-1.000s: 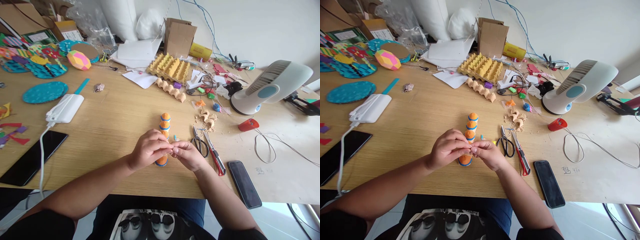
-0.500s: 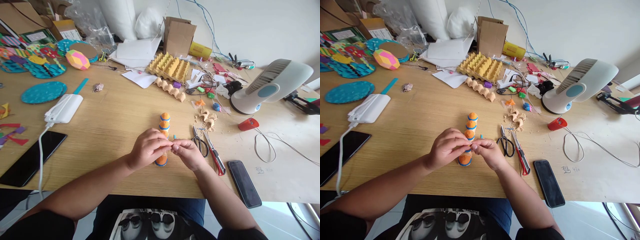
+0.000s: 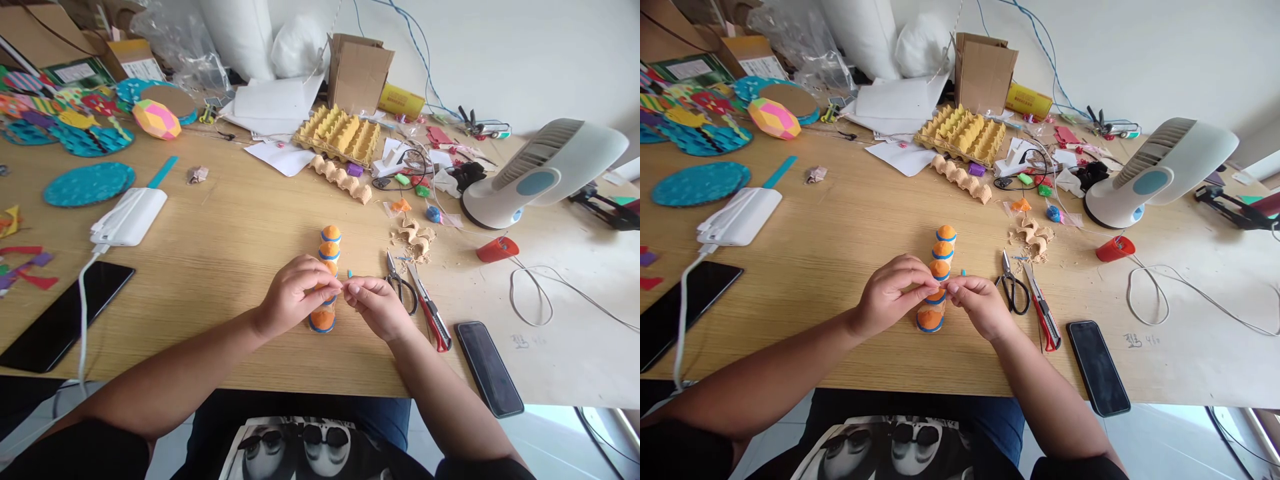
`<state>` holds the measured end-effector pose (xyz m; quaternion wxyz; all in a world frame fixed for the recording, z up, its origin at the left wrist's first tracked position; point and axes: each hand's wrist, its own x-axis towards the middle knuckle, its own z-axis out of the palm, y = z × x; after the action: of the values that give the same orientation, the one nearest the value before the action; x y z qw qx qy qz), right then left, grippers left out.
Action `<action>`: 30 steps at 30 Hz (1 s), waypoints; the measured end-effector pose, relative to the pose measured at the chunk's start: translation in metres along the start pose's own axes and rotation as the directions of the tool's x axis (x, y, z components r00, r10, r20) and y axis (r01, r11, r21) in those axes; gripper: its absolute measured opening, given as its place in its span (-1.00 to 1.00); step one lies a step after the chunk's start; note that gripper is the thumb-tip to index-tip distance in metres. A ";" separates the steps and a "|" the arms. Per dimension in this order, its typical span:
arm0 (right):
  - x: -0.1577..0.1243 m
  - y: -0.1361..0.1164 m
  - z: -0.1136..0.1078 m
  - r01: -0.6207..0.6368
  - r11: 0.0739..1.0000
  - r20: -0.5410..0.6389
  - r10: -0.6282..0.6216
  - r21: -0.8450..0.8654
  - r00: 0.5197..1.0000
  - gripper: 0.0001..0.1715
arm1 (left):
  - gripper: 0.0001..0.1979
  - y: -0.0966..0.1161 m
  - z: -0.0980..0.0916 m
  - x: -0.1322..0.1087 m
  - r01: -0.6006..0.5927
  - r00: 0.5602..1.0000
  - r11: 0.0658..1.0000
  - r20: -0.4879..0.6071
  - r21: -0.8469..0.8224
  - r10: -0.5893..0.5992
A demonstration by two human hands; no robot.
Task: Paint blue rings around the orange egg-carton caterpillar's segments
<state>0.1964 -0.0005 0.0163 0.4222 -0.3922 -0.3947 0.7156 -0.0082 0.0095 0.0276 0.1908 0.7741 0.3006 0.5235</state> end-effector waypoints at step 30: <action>-0.001 0.004 -0.001 0.020 0.999 0.073 -0.022 0.025 0.997 -0.75 | -0.83 0.001 0.003 -0.003 0.020 0.999 0.999 0.047 -0.026 -0.019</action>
<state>0.1967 -0.0021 0.0123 0.4199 -0.3564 -0.4052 0.7297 -0.0057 0.0064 0.0248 0.2131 0.7806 0.2968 0.5071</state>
